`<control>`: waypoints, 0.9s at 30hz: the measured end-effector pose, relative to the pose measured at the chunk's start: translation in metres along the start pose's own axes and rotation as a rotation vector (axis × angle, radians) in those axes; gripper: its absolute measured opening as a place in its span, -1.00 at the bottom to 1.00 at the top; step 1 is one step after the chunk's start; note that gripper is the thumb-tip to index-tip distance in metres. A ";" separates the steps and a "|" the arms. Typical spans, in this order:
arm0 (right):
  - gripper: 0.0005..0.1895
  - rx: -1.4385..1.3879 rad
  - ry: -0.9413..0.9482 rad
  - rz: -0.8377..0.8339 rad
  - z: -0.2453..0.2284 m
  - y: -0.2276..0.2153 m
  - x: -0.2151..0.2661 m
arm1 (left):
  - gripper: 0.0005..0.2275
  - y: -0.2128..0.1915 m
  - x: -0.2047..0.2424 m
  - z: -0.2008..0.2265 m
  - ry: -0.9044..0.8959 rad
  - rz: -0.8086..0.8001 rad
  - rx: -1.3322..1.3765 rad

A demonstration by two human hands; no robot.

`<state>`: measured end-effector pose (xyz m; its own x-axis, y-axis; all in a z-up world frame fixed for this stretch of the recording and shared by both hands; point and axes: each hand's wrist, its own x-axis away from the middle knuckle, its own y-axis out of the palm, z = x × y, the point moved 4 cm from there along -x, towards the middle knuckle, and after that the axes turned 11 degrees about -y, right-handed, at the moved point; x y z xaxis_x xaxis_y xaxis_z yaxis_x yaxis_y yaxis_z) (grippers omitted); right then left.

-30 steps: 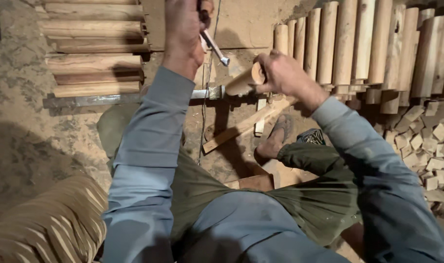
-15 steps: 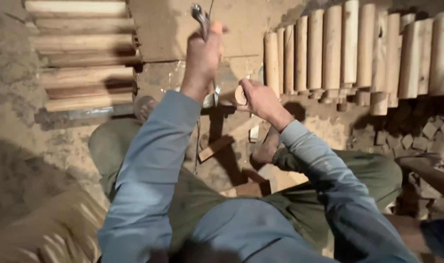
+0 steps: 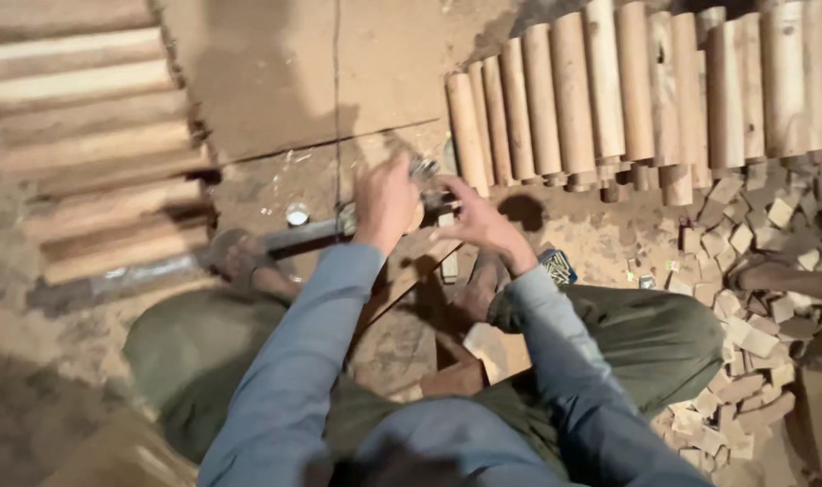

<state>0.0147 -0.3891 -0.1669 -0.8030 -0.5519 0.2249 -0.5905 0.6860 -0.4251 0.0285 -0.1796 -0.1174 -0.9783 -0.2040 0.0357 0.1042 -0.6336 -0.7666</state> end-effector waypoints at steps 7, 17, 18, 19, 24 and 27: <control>-0.53 0.200 0.189 0.597 0.210 -0.015 0.055 | -0.82 0.006 0.006 -0.006 -0.061 -0.071 0.003; -0.88 0.144 0.169 0.796 0.191 0.025 0.022 | -0.67 -0.011 0.008 0.007 0.018 -0.047 0.000; -0.87 0.131 0.124 0.853 0.182 0.019 0.016 | -0.74 -0.011 0.004 0.007 0.015 -0.041 0.029; -0.87 0.116 0.087 0.899 0.175 0.016 0.016 | -0.81 -0.011 0.008 0.007 0.002 -0.041 0.057; -0.76 0.466 0.108 0.635 0.183 -0.009 -0.066 | -0.92 -0.015 0.014 0.005 -0.043 -0.045 0.073; -0.74 0.618 0.288 0.330 0.214 -0.018 -0.116 | -0.97 -0.013 0.013 0.008 -0.053 -0.063 0.064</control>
<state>0.1351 -0.4388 -0.3730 -0.9697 -0.1601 0.1845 -0.2312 0.3573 -0.9049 0.0158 -0.1805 -0.1019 -0.9726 -0.2003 0.1181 0.0553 -0.6924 -0.7194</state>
